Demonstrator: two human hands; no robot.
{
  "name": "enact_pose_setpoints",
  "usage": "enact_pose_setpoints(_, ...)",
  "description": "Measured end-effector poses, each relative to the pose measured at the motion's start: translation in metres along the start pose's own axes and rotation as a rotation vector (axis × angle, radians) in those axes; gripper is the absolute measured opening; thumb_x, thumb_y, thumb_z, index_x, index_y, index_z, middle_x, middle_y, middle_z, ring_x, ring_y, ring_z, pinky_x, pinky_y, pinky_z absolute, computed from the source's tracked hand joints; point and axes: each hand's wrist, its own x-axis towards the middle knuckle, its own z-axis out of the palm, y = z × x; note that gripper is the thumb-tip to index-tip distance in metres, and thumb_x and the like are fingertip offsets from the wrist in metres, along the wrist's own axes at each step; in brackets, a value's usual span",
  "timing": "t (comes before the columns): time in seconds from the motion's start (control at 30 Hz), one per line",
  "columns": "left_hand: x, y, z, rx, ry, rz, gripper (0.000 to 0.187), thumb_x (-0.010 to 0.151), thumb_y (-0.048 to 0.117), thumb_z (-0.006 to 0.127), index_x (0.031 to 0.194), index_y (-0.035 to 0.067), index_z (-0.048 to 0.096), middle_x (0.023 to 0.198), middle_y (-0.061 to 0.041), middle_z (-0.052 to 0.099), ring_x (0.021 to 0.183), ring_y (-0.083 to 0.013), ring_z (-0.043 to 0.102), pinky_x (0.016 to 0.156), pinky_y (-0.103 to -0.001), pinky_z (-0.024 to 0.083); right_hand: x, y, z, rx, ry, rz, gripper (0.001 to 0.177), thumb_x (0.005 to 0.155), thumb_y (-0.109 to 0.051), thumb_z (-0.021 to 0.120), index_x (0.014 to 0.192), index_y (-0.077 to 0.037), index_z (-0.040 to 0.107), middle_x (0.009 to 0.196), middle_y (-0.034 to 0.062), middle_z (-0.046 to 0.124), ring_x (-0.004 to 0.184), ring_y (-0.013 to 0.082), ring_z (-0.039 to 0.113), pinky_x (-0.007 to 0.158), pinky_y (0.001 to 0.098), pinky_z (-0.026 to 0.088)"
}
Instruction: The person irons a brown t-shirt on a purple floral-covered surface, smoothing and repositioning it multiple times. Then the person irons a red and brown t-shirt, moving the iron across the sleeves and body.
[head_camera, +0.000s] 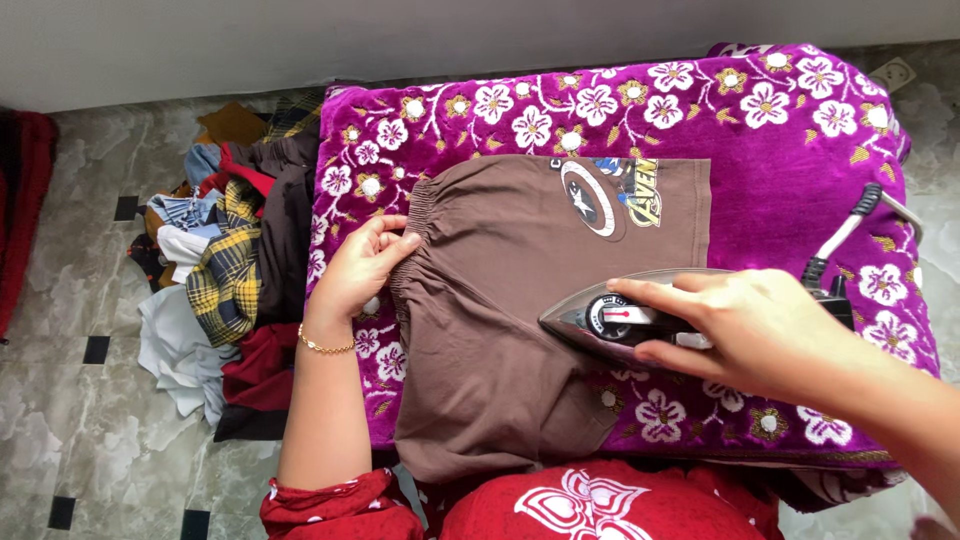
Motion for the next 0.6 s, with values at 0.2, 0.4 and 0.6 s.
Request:
enact_pose_setpoints(0.2, -0.002, 0.001, 0.003, 0.006, 0.011, 0.051, 0.042, 0.097, 0.016, 0.07, 0.131, -0.004, 0.056, 0.087, -0.001, 0.068, 0.079, -0.0061, 0.063, 0.074, -0.022, 0.051, 0.03, -0.004, 0.0, -0.025, 0.36, -0.137, 0.067, 0.079, -0.063, 0.068, 0.135, -0.025, 0.067, 0.083, 0.0138, 0.076, 0.058, 0.0321, 0.073, 0.054, 0.0436, 0.057)
enact_pose_setpoints(0.4, -0.003, 0.003, 0.007, -0.026, 0.025, 0.068, 0.04, 0.097, 0.015, 0.07, 0.13, -0.003, 0.057, 0.087, -0.001, 0.068, 0.078, -0.006, 0.063, 0.073, -0.022, 0.052, 0.133, 0.009, -0.027, -0.127, 0.501, -0.122, 0.06, 0.088, -0.061, 0.069, 0.13, -0.019, 0.07, 0.085, 0.0167, 0.075, 0.073, 0.0373, 0.072, 0.064, 0.0488, 0.056)
enact_pose_setpoints(0.6, 0.002, -0.002, 0.011, 0.037, 0.077, 0.1, 0.042, 0.096, 0.016, 0.072, 0.13, -0.003, 0.057, 0.086, -0.001, 0.068, 0.076, -0.0059, 0.062, 0.069, -0.022, 0.052, 0.189, 0.002, -0.042, -0.098, 0.4, -0.035, 0.07, 0.086, -0.07, 0.07, 0.125, -0.013, 0.068, 0.091, 0.0191, 0.075, 0.082, 0.0391, 0.073, 0.073, 0.0501, 0.057)
